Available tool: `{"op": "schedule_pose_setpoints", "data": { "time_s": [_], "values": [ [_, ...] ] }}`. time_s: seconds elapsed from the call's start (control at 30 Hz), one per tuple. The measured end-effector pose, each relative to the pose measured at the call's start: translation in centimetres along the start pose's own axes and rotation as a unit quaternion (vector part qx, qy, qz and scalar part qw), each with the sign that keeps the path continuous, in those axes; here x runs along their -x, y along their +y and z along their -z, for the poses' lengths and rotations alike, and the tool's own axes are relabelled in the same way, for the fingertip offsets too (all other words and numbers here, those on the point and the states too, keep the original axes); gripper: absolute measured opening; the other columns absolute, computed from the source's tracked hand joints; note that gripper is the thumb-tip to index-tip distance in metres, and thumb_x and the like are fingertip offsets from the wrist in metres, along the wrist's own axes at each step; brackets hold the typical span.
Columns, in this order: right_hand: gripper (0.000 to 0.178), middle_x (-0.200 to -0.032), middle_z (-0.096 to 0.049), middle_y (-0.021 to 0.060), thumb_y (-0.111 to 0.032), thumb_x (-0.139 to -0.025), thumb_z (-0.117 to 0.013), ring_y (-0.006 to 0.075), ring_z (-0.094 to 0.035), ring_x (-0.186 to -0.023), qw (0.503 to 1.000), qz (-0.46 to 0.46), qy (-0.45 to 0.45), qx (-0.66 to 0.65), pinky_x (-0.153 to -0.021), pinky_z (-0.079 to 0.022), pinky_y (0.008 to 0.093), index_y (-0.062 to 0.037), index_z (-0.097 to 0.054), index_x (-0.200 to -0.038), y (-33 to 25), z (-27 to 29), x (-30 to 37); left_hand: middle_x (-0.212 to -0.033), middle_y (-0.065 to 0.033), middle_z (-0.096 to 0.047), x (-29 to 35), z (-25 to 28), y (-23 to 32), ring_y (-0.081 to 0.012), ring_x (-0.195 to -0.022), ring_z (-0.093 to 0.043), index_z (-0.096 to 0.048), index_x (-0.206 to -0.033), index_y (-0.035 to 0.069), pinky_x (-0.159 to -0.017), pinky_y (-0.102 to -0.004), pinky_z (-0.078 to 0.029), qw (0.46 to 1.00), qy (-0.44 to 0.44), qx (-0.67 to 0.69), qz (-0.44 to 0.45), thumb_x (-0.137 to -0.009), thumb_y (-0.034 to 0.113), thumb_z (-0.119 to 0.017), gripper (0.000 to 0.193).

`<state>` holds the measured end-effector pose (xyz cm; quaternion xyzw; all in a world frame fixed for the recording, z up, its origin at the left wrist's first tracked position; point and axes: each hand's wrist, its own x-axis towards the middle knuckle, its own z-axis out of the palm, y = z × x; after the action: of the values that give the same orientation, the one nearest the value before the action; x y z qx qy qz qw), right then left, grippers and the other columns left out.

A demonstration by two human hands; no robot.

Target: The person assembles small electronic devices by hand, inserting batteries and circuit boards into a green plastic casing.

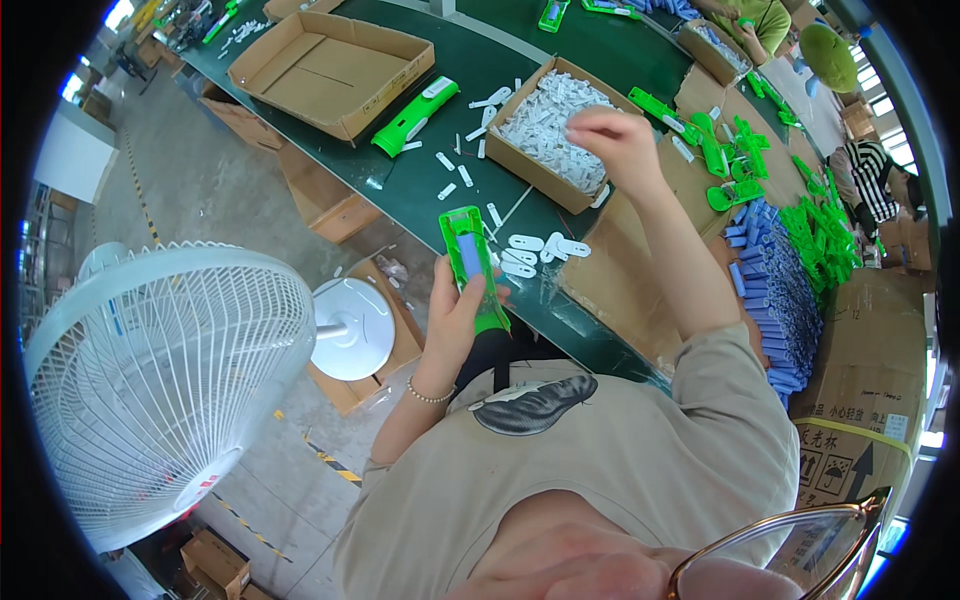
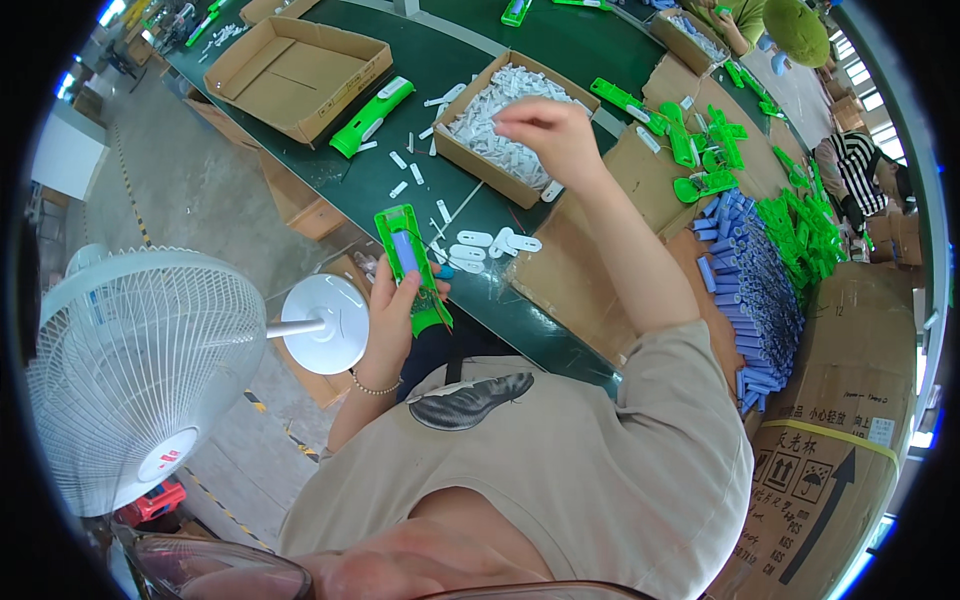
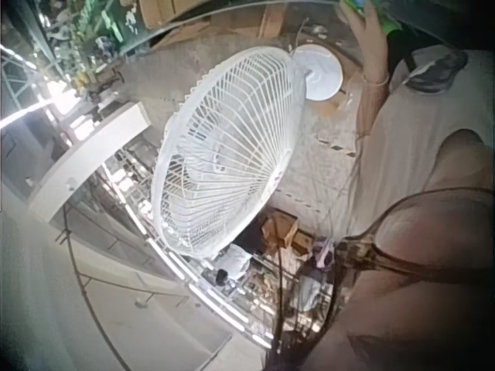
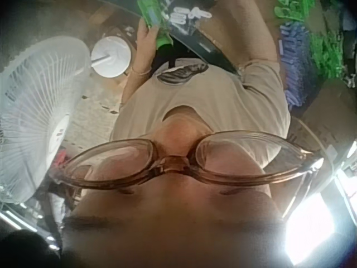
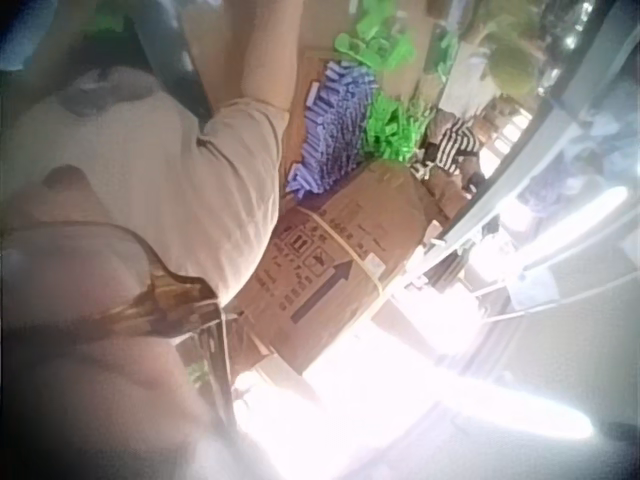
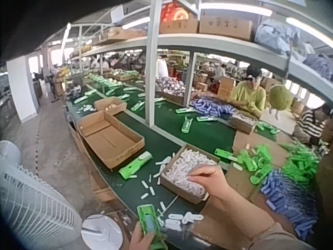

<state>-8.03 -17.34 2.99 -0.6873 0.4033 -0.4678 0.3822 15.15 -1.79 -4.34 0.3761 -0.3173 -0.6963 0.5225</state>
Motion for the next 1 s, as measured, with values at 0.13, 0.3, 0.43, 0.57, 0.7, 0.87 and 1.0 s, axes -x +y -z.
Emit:
{"op": "schedule_pose_setpoints", "data": {
  "time_s": [0.13,0.3,0.43,0.57,0.7,0.87,1.0],
  "values": [
    [0.013,-0.088,-0.066,0.0130,0.009,-0.075,-0.065,0.0213,-0.061,-0.082,0.967,0.067,0.000,-0.246,-0.073,-0.048,0.0313,0.0024,-0.067,-0.086,-1.5,0.6,5.4,-0.104,-0.0126,-0.054,-0.5,-2.6,0.6,-0.0208,-0.086,-0.061,-0.032,-0.128,0.002,-0.075,-0.0345,-0.053,0.998,-0.030,-0.020,-0.045,-0.093,0.008,-0.046,0.038],
    [0.010,-0.084,-0.065,0.0140,0.002,-0.077,-0.066,0.0245,-0.057,-0.080,0.929,0.101,-0.007,-0.356,-0.071,-0.045,0.0368,-0.0018,-0.064,-0.086,-2.3,1.2,9.6,-0.105,-0.0136,-0.055,-0.5,-7.0,1.1,-0.0201,-0.086,-0.061,-0.033,-0.126,0.002,-0.075,-0.0327,-0.052,0.993,-0.097,-0.016,-0.061,-0.090,0.008,-0.049,0.040],
    [0.010,-0.093,-0.063,0.0126,0.000,-0.080,-0.065,0.0216,-0.056,-0.082,0.908,0.050,0.011,-0.416,-0.073,-0.044,0.0345,-0.0038,-0.063,-0.089,-2.5,1.7,12.3,-0.107,-0.0126,-0.055,0.0,-9.3,0.9,-0.0165,-0.084,-0.061,-0.036,-0.123,0.001,-0.076,-0.0307,-0.052,0.989,-0.123,-0.014,-0.086,-0.085,0.005,-0.058,0.044],
    [0.010,-0.102,-0.061,0.0112,0.002,-0.080,-0.063,0.0176,-0.057,-0.087,0.898,-0.089,0.051,-0.427,-0.077,-0.046,0.0310,-0.0030,-0.062,-0.089,-2.7,0.1,15.4,-0.107,-0.0125,-0.056,0.7,-11.7,0.7,-0.0157,-0.084,-0.061,-0.037,-0.121,0.001,-0.073,-0.0287,-0.053,0.986,-0.105,-0.014,-0.130,-0.081,0.001,-0.062,0.047],
    [0.013,-0.096,-0.061,0.0070,0.000,-0.079,-0.066,0.0130,-0.058,-0.085,0.900,-0.228,0.040,-0.369,-0.074,-0.047,0.0256,-0.0031,-0.061,-0.091,-3.3,-0.9,17.2,-0.099,-0.0104,-0.060,0.4,-12.0,-0.7,-0.0145,-0.082,-0.061,-0.038,-0.118,0.001,-0.071,-0.0272,-0.053,0.986,-0.070,-0.039,-0.146,-0.078,-0.001,-0.064,0.048],
    [0.020,-0.087,-0.061,0.0060,-0.002,-0.074,-0.069,0.0145,-0.059,-0.073,0.985,0.060,0.025,0.157,-0.063,-0.047,0.0271,-0.0049,-0.064,-0.094,-5.4,1.7,16.8,-0.089,-0.0061,-0.061,0.5,-11.5,-1.8,-0.0123,-0.078,-0.059,-0.047,-0.111,0.001,-0.069,-0.0263,-0.049,0.969,-0.030,-0.184,-0.163,-0.075,0.004,-0.068,0.042],
    [0.022,-0.081,-0.059,0.0068,-0.001,-0.070,-0.071,0.0194,-0.058,-0.064,0.946,0.207,-0.057,0.243,-0.053,-0.047,0.0295,-0.0092,-0.068,-0.091,-4.8,3.0,16.5,-0.086,-0.0038,-0.060,0.5,-11.2,-1.8,-0.0115,-0.080,-0.057,-0.051,-0.107,0.001,-0.074,-0.0264,-0.046,0.965,-0.055,-0.230,-0.113,-0.072,0.011,-0.071,0.042]
  ]
}}
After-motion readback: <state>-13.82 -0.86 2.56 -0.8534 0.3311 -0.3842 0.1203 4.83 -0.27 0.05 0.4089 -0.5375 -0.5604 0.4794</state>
